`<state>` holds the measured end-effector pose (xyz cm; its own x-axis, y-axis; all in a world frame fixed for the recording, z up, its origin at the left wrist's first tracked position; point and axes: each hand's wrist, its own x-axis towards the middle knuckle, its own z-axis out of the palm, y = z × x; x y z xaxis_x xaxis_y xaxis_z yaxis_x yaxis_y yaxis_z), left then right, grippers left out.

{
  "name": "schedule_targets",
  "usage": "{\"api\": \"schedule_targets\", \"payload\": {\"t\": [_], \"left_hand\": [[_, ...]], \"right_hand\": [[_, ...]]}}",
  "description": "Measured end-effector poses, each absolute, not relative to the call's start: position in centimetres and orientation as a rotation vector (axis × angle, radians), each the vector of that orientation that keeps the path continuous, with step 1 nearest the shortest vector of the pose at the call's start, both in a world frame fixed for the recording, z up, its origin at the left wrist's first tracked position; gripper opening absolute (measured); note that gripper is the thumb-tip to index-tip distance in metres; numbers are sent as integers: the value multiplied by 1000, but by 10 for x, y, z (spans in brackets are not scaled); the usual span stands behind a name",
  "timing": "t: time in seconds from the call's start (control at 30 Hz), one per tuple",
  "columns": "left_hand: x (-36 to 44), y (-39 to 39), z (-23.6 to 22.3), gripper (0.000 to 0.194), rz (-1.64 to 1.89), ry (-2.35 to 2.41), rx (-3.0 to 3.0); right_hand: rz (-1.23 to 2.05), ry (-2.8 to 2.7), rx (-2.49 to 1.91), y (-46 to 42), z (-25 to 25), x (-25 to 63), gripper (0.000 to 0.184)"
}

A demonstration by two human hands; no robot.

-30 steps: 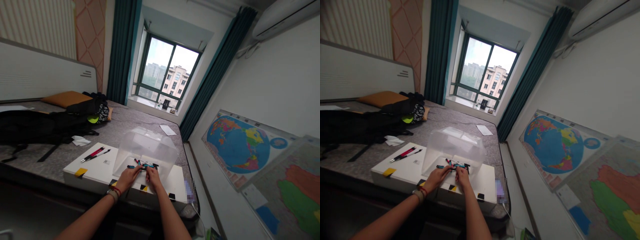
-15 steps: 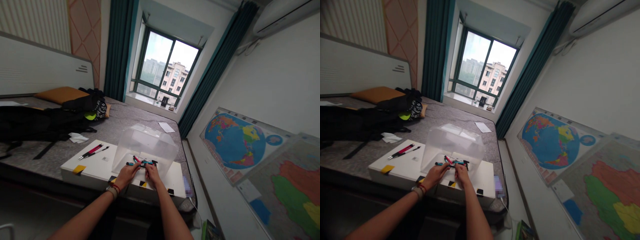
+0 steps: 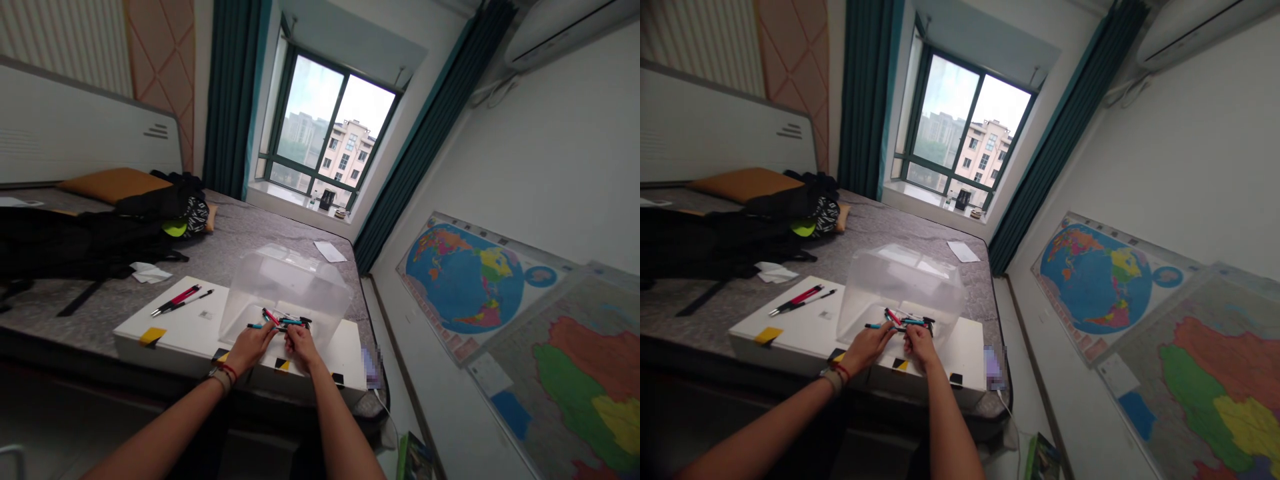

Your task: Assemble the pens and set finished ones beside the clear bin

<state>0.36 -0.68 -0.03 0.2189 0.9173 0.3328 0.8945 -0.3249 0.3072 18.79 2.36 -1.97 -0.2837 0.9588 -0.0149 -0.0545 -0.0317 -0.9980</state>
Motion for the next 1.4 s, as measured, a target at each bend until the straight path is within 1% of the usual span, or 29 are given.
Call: {"api": "schedule_targets", "payload": {"t": [0.23, 0.5, 0.7, 0.9, 1.03, 1.17, 1.27, 1.4], "left_hand": [[5, -7, 2, 47, 682, 1819, 2421], [6, -7, 4, 50, 648, 1826, 2400], [5, -8, 5, 51, 645, 1804, 2411], [5, -7, 4, 50, 650, 1817, 2393], [6, -8, 4, 50, 630, 1830, 2392], [5, -7, 3, 49, 620, 1853, 2366], [5, -7, 2, 49, 630, 1872, 2348], [6, -8, 3, 47, 649, 1902, 2318]], "right_hand": [[1401, -1338, -1044, 23, -19, 189, 48], [1412, -1311, -1076, 24, -22, 188, 52], [1455, -1247, -1014, 24, -21, 189, 41], [1459, -1308, -1050, 25, -23, 186, 52], [1438, -1297, -1012, 23, -21, 187, 47], [1432, -1238, -1009, 22, -19, 188, 45], [1373, -1147, -1017, 21, -19, 188, 41], [1325, -1053, -1009, 21, -20, 187, 41]]}}
